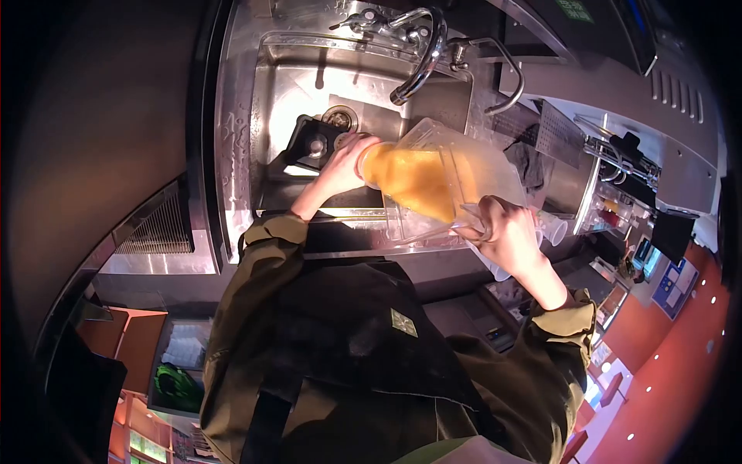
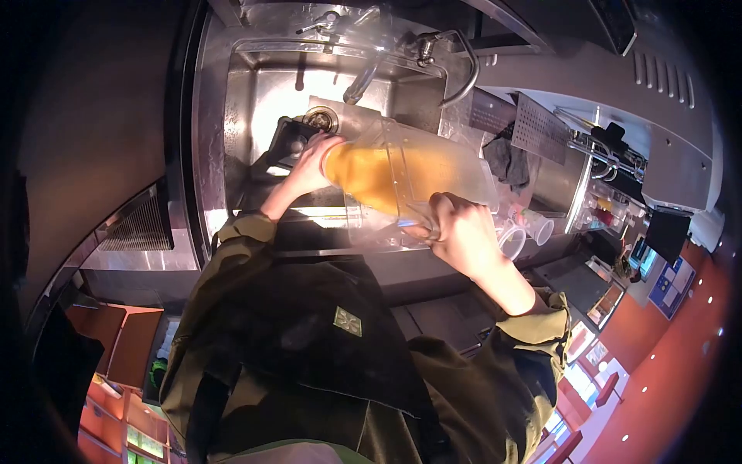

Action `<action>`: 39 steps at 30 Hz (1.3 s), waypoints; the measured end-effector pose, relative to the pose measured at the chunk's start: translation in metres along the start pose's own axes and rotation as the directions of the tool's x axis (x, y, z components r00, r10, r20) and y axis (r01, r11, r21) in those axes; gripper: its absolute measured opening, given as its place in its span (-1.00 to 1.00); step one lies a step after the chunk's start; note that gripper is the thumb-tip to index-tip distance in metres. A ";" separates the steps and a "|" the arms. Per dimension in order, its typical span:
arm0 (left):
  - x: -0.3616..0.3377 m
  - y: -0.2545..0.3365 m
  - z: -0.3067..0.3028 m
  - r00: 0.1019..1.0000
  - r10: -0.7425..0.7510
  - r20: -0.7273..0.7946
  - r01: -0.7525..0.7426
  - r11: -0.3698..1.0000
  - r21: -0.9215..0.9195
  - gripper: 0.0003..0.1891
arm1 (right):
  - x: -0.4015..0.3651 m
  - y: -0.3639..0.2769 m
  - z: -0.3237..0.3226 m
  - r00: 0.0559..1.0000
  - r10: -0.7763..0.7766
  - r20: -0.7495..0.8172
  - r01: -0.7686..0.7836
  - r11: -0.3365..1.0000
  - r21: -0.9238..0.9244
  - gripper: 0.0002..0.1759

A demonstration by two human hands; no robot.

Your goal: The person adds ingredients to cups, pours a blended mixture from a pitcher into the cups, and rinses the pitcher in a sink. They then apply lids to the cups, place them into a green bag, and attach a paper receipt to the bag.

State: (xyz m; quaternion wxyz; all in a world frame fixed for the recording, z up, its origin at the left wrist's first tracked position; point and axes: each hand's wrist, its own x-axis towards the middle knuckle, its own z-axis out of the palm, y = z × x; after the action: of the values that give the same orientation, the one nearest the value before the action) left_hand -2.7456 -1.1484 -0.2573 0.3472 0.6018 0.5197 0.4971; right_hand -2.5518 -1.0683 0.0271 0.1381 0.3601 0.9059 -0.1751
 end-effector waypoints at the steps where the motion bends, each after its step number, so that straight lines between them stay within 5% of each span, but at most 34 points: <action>1: 0.000 0.001 0.000 1.000 0.000 -0.001 0.000 1.000 -0.003 -0.16 | -0.001 0.000 0.000 1.000 0.022 0.014 -0.023 0.999 0.032 -0.54; 11: -0.013 0.007 0.000 0.988 -0.112 -0.103 0.101 0.989 -0.112 -0.15 | -0.013 0.011 0.004 0.999 0.032 0.005 -0.033 0.998 0.048 -0.54; 19: -0.015 0.000 0.007 0.976 -0.047 -0.212 0.025 0.994 -0.108 -0.18 | -0.012 0.006 -0.001 0.999 0.039 0.030 -0.040 0.999 0.026 -0.51; 33: -0.009 -0.007 0.008 0.986 0.036 -0.162 -0.033 0.999 0.023 -0.24 | -0.004 -0.007 0.006 0.993 -0.088 0.078 0.093 0.994 -0.060 -0.62; 39: -0.017 -0.006 0.006 0.993 0.005 -0.118 -0.006 1.000 -0.007 -0.19 | 0.004 -0.006 0.005 0.989 -0.144 -0.018 0.143 0.989 -0.027 -0.69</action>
State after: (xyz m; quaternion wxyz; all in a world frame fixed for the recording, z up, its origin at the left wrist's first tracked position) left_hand -2.7413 -1.1627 -0.2684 0.3167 0.5715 0.5357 0.5349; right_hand -2.5585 -1.0717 0.0228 0.1210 0.2939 0.9329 -0.1692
